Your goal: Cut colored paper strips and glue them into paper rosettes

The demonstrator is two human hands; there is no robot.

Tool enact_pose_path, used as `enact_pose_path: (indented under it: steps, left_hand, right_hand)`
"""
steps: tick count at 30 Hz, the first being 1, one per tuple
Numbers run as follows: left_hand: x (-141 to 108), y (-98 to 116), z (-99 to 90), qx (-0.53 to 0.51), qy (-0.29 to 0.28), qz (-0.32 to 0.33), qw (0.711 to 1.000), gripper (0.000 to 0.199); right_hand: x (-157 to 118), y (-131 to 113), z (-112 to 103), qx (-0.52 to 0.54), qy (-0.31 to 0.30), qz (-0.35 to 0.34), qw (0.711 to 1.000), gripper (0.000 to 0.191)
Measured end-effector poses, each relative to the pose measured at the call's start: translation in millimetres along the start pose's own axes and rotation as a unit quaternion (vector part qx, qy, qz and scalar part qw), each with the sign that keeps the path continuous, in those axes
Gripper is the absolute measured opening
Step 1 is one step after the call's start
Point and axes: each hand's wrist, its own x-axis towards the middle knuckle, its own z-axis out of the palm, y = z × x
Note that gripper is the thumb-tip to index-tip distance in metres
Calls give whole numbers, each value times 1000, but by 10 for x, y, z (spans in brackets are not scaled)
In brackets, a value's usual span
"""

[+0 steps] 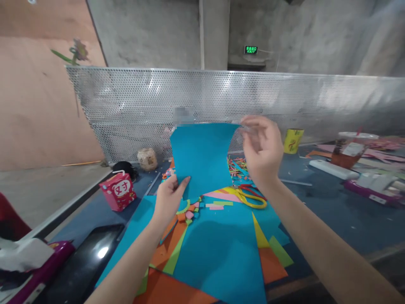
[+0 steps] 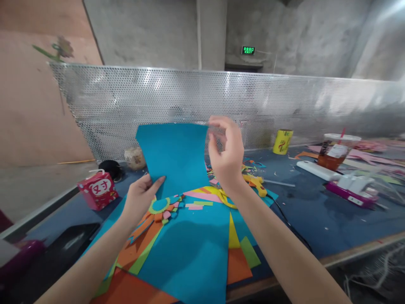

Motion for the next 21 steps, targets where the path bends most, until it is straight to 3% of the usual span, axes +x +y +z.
enact_pose_path:
  steps: [2,3,5,7,8,9,11,12,15,17,19,21]
  left_hand:
    - [26,-36,-7,-61,7,-44,997,27]
    - [37,-53,-5,-88,3,-63,994,28]
    - [52,-81,1,-121,-5,-83,989,30]
    - [61,-102,1,-130,-2,-85,988,31]
    - [65,-112,-5,-130,3,-84,988,31]
    - [71,-123,-14,-133,9,-84,988,31]
    - [86,-149,-38,-140,22,-84,986,31]
    - [97,-163,-49,-145,29,-85,985,31]
    - [135,-204,-72,-167,49,-84,981,35]
    - [156,-231,-75,-185,61,-91,977,39]
    - [170,-259,-73,-203,70,-112,970,39]
    - [175,-288,-67,-217,75,-150,962,31]
  right_hand:
    - [-81,-71,13,-100,-14,-61,993,39]
    - [-139,-94,22,-144,-52,-99,983,46]
    - [-267,-90,40,-192,-215,-185,940,50]
    - [-372,-2,40,-203,-394,-221,869,43]
    - [-406,71,28,-222,-442,-189,848,39]
    - [-428,156,7,-266,-458,-114,840,37]
    - [-449,327,-61,-370,-451,74,809,37]
    - [-459,400,-104,-396,-446,121,794,38]
    - [-550,529,-236,-414,-486,180,749,32]
    - [-665,563,-303,-420,-532,219,702,22]
    - [-789,583,-346,-429,-569,253,654,12]
    - [-876,601,-366,-439,-591,273,619,15]
